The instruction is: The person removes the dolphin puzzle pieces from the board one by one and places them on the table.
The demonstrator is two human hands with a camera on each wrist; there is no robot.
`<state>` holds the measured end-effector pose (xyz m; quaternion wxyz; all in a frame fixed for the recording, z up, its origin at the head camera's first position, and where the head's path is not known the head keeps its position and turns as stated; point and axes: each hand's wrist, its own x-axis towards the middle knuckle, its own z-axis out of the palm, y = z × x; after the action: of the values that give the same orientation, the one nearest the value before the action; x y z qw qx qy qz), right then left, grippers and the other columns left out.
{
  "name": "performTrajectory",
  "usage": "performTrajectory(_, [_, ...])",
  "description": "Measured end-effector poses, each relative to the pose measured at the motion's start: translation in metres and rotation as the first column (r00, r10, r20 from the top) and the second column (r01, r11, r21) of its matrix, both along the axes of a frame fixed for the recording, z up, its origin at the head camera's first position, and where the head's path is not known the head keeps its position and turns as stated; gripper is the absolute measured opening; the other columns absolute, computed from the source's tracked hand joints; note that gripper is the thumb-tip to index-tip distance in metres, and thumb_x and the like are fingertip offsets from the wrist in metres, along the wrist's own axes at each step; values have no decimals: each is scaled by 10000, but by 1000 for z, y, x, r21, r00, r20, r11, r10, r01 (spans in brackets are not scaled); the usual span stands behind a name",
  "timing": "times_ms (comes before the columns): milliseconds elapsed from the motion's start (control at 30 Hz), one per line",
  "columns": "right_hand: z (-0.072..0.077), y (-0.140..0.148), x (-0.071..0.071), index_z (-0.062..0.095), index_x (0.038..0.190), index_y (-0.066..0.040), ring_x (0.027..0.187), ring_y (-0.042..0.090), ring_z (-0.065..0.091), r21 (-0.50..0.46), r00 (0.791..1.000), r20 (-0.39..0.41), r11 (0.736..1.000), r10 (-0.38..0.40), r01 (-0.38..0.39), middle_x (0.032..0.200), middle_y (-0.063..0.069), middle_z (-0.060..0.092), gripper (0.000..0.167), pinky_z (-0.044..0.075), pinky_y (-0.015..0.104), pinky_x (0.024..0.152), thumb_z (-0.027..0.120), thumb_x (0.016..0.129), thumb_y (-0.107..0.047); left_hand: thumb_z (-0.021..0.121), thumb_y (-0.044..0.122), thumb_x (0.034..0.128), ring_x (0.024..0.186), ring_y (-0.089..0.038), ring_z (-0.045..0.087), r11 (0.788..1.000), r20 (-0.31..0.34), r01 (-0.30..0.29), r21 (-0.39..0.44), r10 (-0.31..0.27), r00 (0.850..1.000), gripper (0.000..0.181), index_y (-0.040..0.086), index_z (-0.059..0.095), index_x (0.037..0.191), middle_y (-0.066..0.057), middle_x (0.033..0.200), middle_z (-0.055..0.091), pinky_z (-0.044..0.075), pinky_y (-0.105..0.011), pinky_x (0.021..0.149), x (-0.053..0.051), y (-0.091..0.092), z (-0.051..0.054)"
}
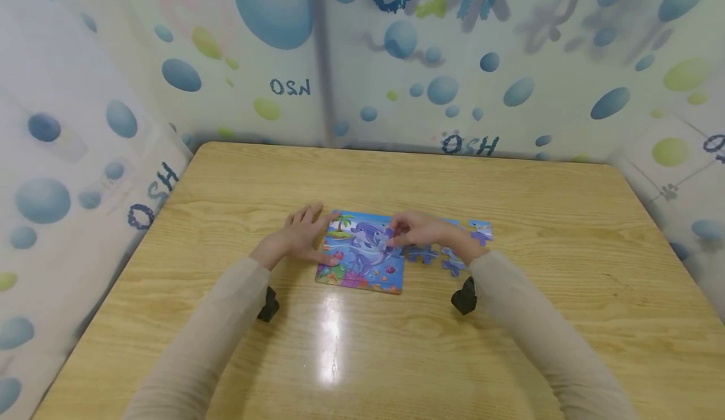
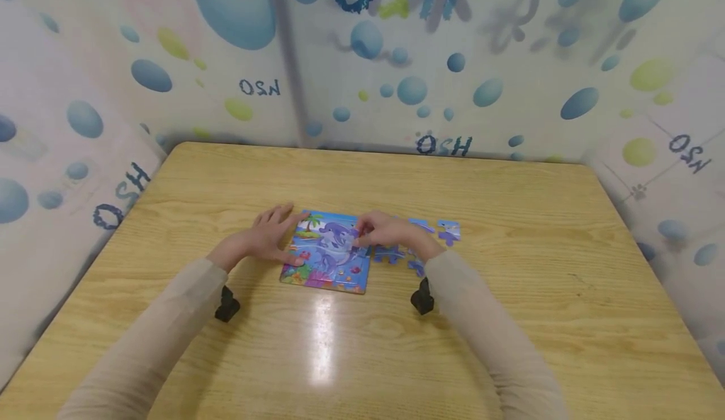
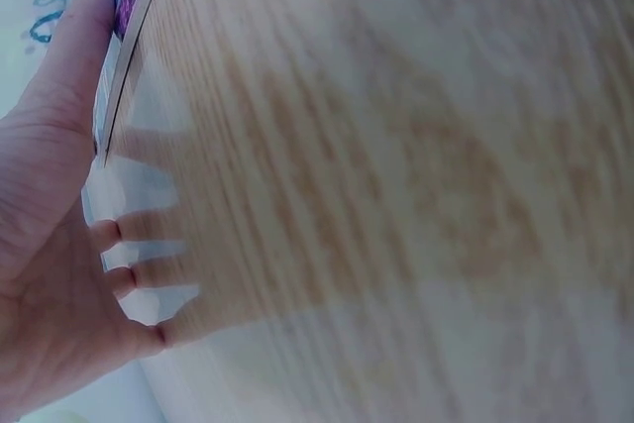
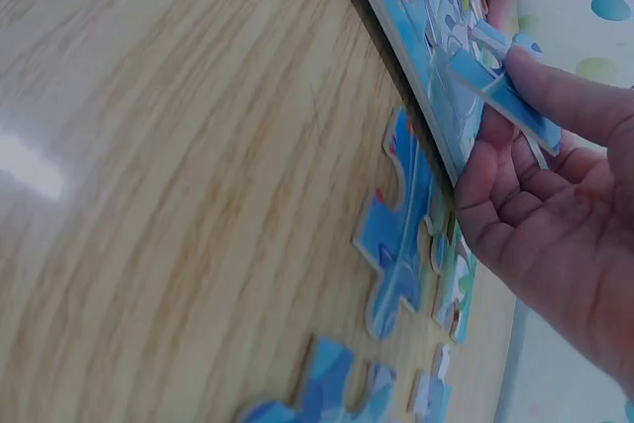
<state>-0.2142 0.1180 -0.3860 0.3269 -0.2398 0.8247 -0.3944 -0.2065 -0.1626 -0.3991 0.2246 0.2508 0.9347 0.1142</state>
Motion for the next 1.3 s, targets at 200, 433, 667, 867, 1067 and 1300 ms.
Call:
performTrajectory(200, [5, 15, 2, 567, 971, -8, 591, 118, 410, 0, 1000, 4, 1000, -20, 20, 688, -16, 495, 185, 384, 257, 570, 583, 891, -174, 644, 603, 725, 1377, -468, -18, 1000, -8, -2, 1, 2, 1000, 1023, 203, 82, 1481, -235, 1517, -36, 33, -647, 1072, 1, -1, 1])
performTrajectory(433, [11, 46, 5, 555, 1004, -23, 756, 151, 507, 57, 998, -4, 996, -66, 66, 918, 57, 574, 195, 463, 301, 681, 538, 908, -191, 653, 574, 738, 1373, -477, -21, 1000, 4, -4, 11, 4, 1000, 1008, 192, 89, 1481, -241, 1516, -33, 25, -649, 1071, 2, 0, 3])
performTrajectory(667, [16, 87, 10, 587, 1015, -12, 717, 187, 476, 91, 991, -26, 987, -132, 134, 859, 88, 565, 216, 442, 324, 670, 535, 922, -200, 656, 567, 739, 1365, -491, -6, 1000, -17, 6, 23, -5, 1000, 1004, 173, 101, 1478, -257, 1509, -23, 31, -655, 1066, 1, -1, 2])
performTrajectory(867, [16, 115, 16, 571, 1011, -8, 709, 157, 493, 102, 982, 2, 977, -189, 188, 856, 64, 557, 242, 453, 332, 686, 542, 921, -230, 650, 564, 747, 1366, -486, -19, 1000, -8, 9, 23, -9, 1000, 1001, 173, 91, 1480, -255, 1509, -36, 21, -646, 1070, 0, -1, 1])
performTrajectory(1067, [16, 134, 22, 574, 990, 7, 716, 101, 487, 124, 980, 27, 973, -198, 193, 803, 20, 542, 266, 455, 303, 708, 563, 906, -246, 656, 553, 747, 1368, -481, -17, 999, -10, 15, 30, -14, 1000, 1000, 168, 96, 1480, -255, 1509, -39, 24, -640, 1071, 1, -2, 1])
performTrajectory(1300, [11, 155, 27, 600, 1023, 22, 705, 89, 503, 182, 980, 38, 965, -198, 188, 788, -1, 574, 287, 468, 267, 684, 578, 897, -234, 659, 550, 746, 1365, -488, -7, 999, -14, 21, 37, -20, 1000, 997, 164, 103, 1478, -261, 1508, -30, 29, -645, 1069, 2, -1, 1])
